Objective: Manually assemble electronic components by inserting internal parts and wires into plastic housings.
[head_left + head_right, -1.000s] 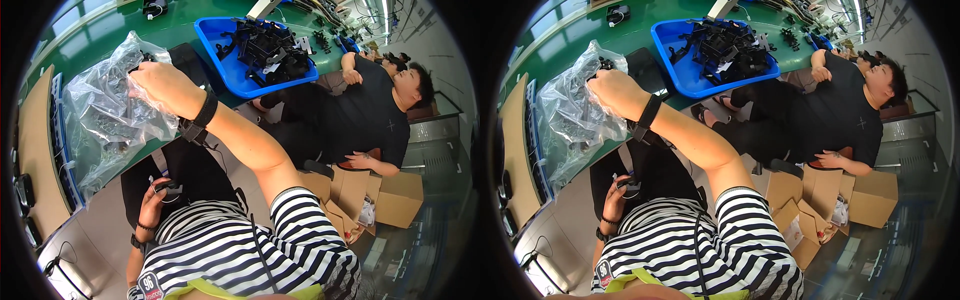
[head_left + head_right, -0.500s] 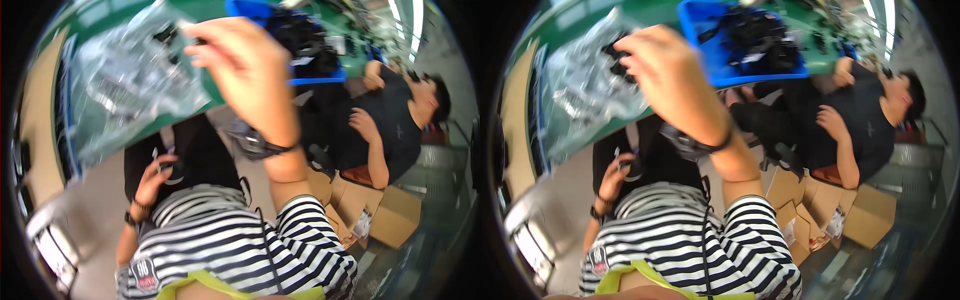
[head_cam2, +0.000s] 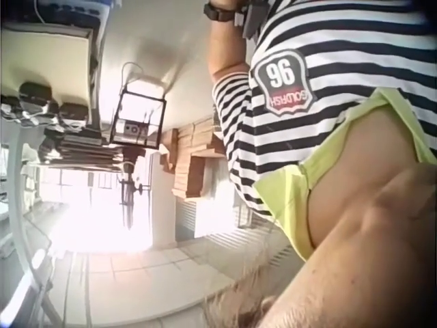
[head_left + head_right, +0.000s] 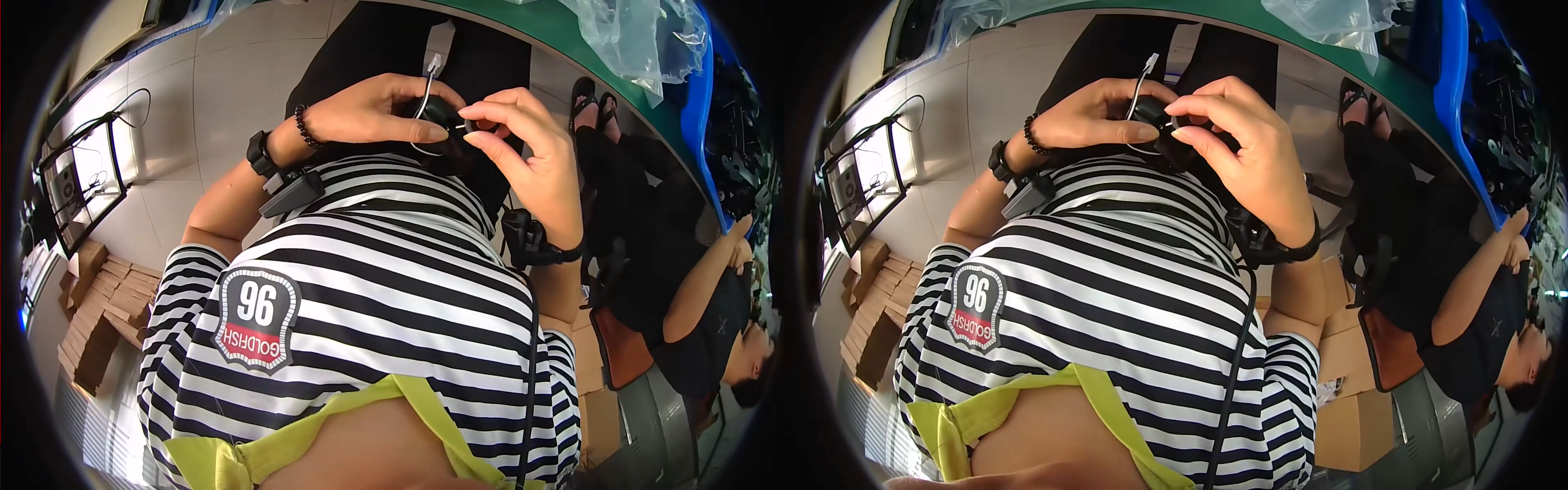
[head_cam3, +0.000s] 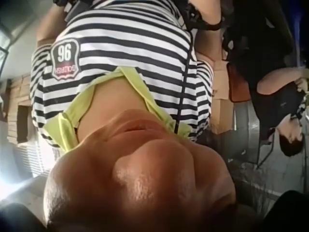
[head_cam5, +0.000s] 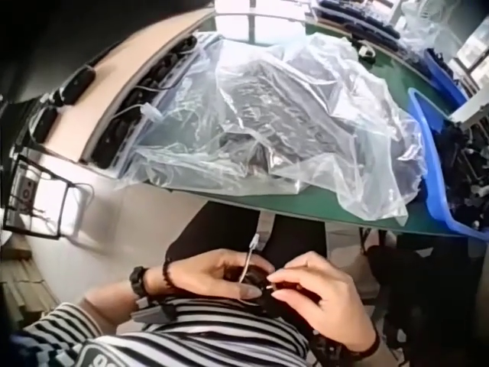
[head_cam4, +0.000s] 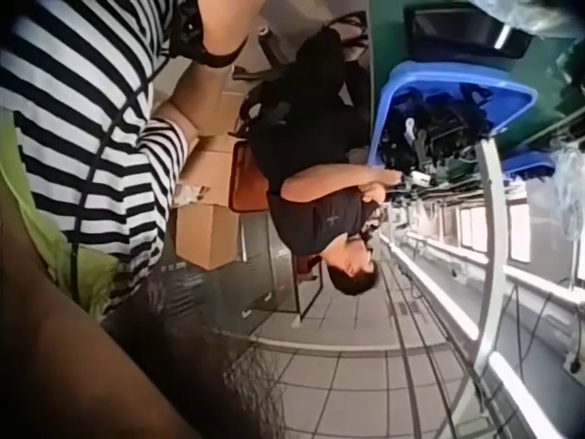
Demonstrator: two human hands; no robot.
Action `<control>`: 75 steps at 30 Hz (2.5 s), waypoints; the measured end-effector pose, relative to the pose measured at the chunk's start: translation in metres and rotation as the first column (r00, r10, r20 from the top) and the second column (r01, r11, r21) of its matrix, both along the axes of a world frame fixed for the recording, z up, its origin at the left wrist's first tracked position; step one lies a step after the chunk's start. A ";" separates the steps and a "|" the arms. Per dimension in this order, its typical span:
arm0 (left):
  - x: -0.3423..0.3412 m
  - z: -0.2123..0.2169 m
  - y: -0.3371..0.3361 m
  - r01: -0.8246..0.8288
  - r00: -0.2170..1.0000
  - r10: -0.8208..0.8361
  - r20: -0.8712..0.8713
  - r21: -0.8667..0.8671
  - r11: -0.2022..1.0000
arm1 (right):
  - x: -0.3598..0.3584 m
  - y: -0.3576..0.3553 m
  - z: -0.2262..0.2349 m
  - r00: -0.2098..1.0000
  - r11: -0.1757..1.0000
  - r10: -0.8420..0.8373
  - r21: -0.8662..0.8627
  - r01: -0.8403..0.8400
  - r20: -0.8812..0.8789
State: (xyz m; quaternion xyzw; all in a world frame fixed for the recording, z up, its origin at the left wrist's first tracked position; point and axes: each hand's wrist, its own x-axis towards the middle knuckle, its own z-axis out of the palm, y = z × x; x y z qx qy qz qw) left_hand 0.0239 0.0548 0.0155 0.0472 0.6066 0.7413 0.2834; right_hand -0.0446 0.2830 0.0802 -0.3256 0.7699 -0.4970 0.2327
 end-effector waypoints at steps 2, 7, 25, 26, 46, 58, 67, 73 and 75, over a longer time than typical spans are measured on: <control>0.001 0.000 -0.002 -0.001 1.000 0.001 -0.006 0.004 1.000 | 0.001 -0.004 -0.002 0.999 0.999 0.039 0.012 -0.039 -0.020; -0.004 0.001 0.002 -0.002 0.999 0.000 -0.044 -0.041 0.999 | 0.001 -0.004 -0.002 0.985 0.996 0.066 0.066 -0.056 -0.161; -0.006 0.018 0.012 0.046 0.998 -0.044 0.039 -0.055 0.997 | -0.007 0.000 0.010 0.985 0.987 0.109 0.136 -0.090 -0.137; -0.005 0.017 0.013 0.043 0.999 -0.041 0.026 -0.068 0.997 | -0.009 0.000 0.010 0.983 0.983 0.131 0.143 -0.112 -0.128; 0.008 -0.003 0.036 -0.168 0.970 0.108 -0.218 -0.278 0.946 | 0.003 0.002 0.007 0.942 0.950 0.202 0.287 -0.122 -0.267; 0.010 -0.004 0.044 -0.140 0.966 0.057 -0.254 -0.322 0.936 | 0.006 0.005 -0.012 0.854 0.887 0.310 0.451 -0.101 -0.417; -0.001 0.002 0.037 -0.172 0.973 0.119 -0.199 -0.275 0.946 | 0.004 -0.011 -0.014 0.810 0.943 0.129 0.323 0.078 -0.572; -0.002 0.006 0.026 -0.167 0.984 0.133 -0.115 -0.361 0.918 | -0.006 -0.006 0.002 0.884 0.956 0.219 0.272 -0.110 -0.412; 0.000 0.006 0.027 -0.169 0.976 0.104 -0.190 -0.367 0.915 | -0.008 -0.001 0.004 0.903 0.941 0.278 0.281 -0.187 -0.327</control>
